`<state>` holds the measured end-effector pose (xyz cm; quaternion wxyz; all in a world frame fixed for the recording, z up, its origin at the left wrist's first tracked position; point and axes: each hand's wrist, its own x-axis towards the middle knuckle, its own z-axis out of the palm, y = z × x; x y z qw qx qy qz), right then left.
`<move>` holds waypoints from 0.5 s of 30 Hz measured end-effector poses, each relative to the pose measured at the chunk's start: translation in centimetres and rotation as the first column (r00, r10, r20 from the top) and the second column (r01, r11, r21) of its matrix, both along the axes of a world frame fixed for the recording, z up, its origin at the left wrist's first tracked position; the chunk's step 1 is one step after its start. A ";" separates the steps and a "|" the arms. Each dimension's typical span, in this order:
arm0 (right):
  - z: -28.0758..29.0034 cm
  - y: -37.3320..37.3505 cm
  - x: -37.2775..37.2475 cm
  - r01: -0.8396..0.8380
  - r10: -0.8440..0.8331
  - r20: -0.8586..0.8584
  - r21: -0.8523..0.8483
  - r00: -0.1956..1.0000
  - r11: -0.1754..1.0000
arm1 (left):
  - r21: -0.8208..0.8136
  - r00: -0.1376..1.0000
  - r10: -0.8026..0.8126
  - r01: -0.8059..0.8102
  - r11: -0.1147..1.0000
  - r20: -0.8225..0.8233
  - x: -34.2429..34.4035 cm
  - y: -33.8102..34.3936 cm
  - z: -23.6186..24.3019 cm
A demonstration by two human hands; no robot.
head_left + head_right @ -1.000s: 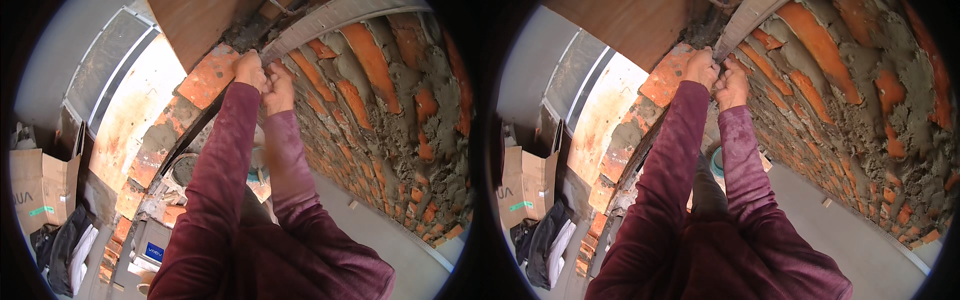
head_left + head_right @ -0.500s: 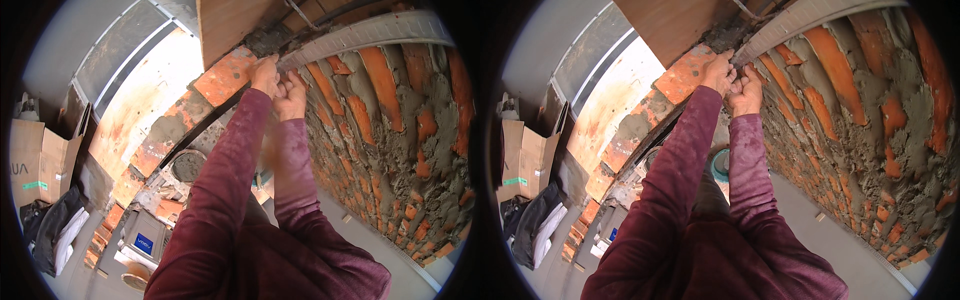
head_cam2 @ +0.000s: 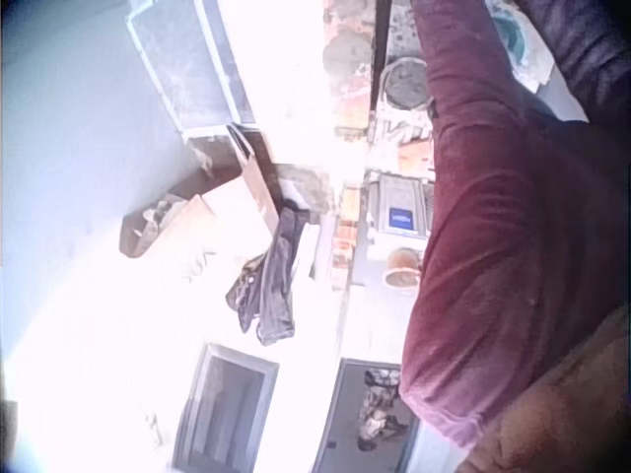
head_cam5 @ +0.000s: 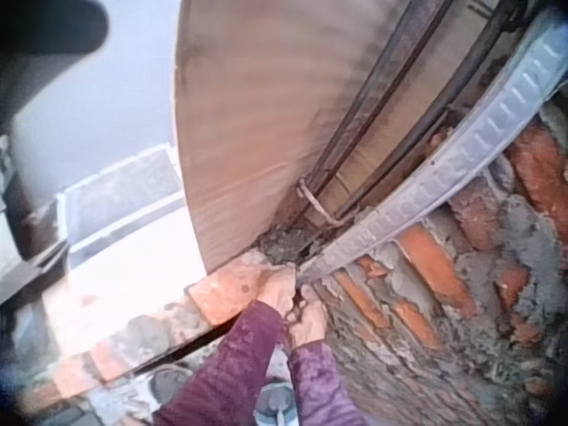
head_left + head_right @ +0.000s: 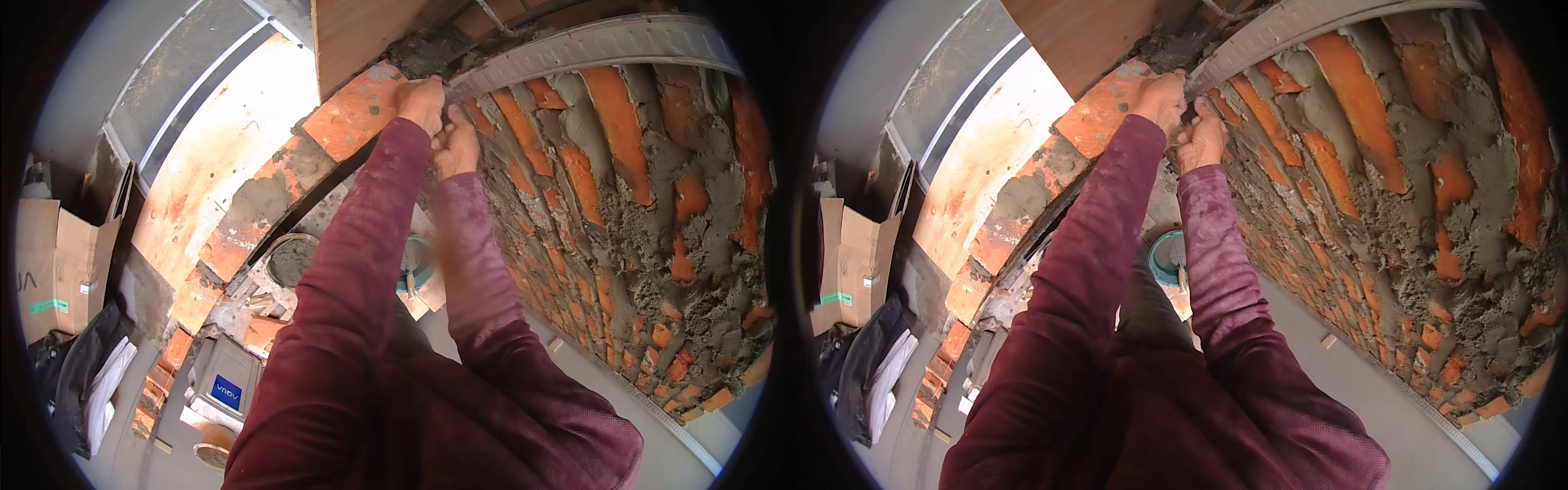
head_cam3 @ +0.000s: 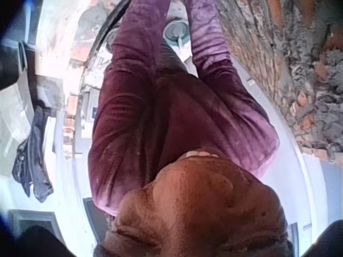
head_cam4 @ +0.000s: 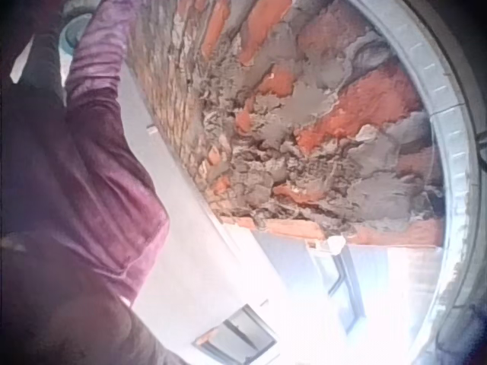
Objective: The person measures a brick wall using a measuring tape and pencil, then ties and secures a string line to a metal rail.
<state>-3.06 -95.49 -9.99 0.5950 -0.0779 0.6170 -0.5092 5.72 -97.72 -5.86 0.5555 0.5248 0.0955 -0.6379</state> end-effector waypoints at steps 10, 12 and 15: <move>5.0 1.6 0.9 -0.013 -0.009 -0.271 -0.078 0.963 0.997 | 0.060 0.986 -0.122 0.116 0.991 0.111 0.4 0.3 1.2; 2.9 1.4 1.0 -0.027 -0.001 -0.280 -0.094 0.960 0.995 | 0.086 0.978 -0.148 0.136 0.987 0.144 0.3 0.1 1.7; 3.0 1.2 1.2 -0.006 -0.015 -0.200 -0.102 0.980 0.995 | 0.106 0.976 -0.187 0.175 0.979 0.115 0.9 0.1 2.2</move>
